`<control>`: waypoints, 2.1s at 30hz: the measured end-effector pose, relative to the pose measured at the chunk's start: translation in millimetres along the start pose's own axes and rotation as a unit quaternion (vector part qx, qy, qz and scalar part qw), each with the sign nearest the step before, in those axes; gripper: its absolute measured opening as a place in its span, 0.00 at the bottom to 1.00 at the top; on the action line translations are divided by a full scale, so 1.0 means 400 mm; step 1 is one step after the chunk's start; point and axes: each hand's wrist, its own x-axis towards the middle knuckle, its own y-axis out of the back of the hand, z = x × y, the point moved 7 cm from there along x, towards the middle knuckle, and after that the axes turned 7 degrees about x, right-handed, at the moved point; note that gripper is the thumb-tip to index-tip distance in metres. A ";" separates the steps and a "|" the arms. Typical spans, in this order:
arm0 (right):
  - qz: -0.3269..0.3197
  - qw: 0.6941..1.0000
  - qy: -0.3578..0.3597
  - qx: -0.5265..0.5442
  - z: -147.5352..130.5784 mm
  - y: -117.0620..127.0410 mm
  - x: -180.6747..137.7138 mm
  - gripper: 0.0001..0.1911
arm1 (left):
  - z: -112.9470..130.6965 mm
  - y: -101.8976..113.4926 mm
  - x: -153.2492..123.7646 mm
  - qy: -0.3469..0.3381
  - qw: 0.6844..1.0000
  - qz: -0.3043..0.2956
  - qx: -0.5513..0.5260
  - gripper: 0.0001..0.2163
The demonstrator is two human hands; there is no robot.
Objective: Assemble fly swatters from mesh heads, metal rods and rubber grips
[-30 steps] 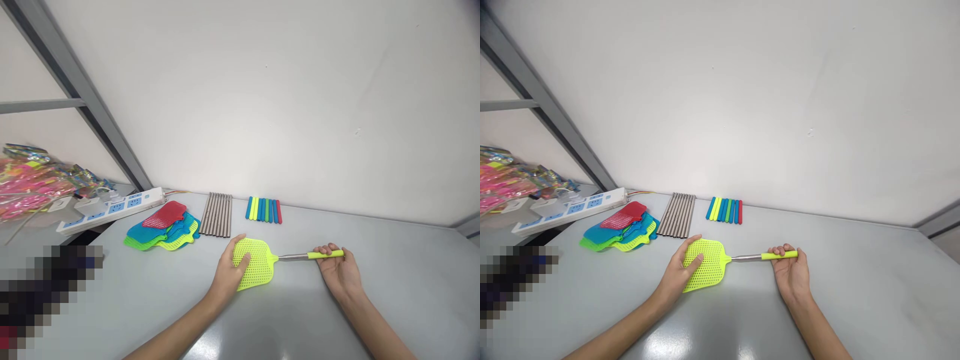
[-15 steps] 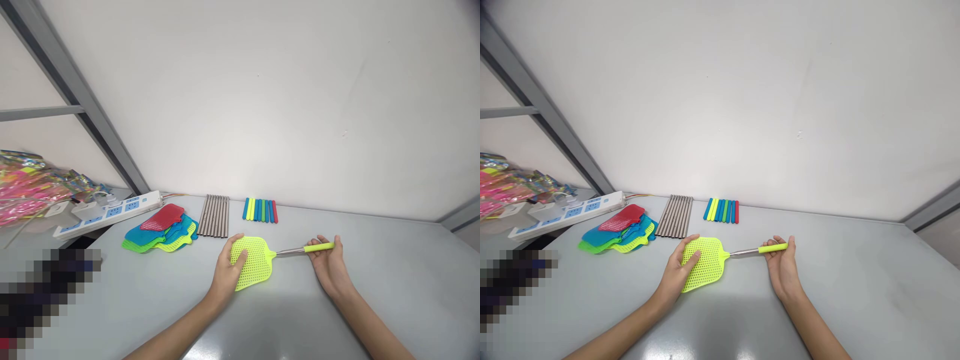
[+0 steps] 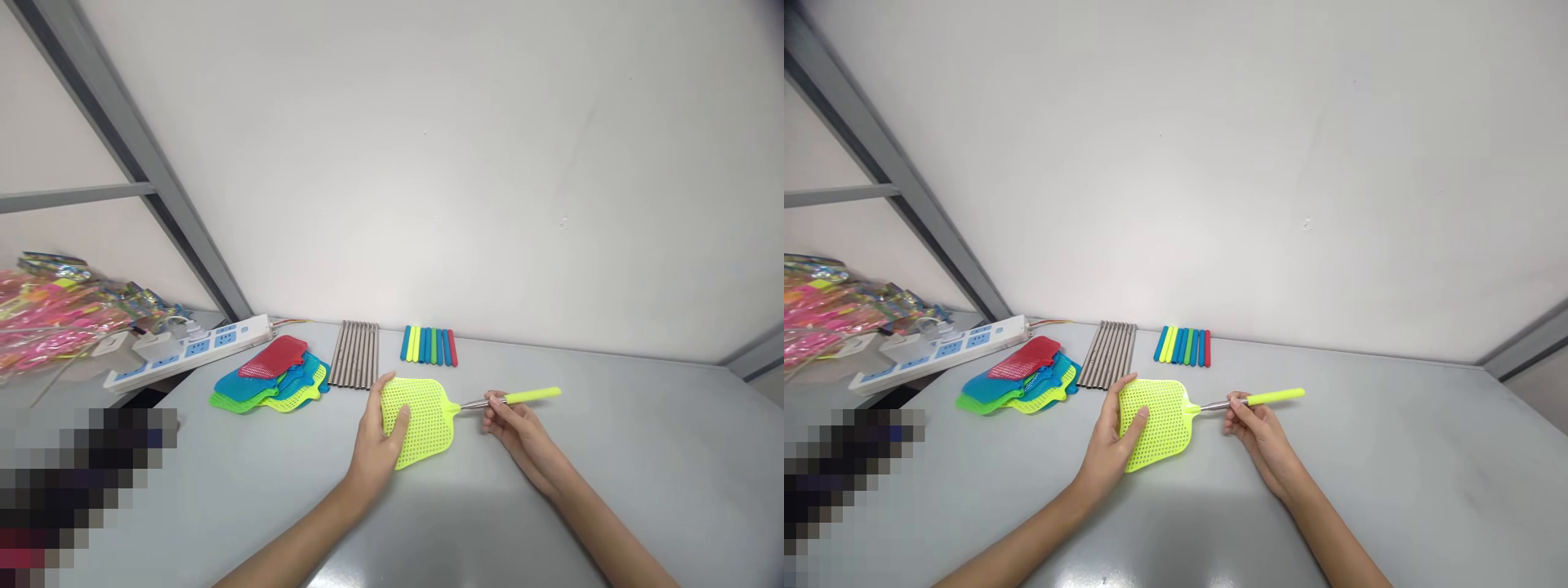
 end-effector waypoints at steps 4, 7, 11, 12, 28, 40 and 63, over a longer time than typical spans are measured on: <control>0.065 0.996 0.052 0.021 -0.032 0.062 0.022 0.10 | 0.025 0.040 0.040 -0.085 0.985 0.013 0.151 0.15; 0.131 0.987 0.096 0.020 -0.076 0.134 0.035 0.10 | 0.026 0.090 0.082 -0.125 0.949 0.024 0.287 0.14; 0.199 0.969 0.133 0.066 -0.132 0.242 0.045 0.07 | -0.018 0.202 0.136 -0.064 0.884 0.081 0.456 0.19; 0.202 0.966 0.136 0.089 -0.142 0.264 0.048 0.06 | -0.035 0.230 0.146 -0.039 0.869 0.090 0.485 0.20; 0.289 0.941 0.155 0.085 -0.172 0.384 0.049 0.03 | -0.119 0.331 0.176 0.104 0.801 0.108 0.580 0.21; 0.303 0.946 0.111 0.045 -0.173 0.348 0.029 0.02 | -0.120 0.347 0.192 0.079 0.801 0.133 0.579 0.22; 0.216 0.972 0.086 -0.037 -0.134 0.252 0.044 0.11 | -0.037 0.385 0.157 0.033 0.795 0.320 0.514 0.15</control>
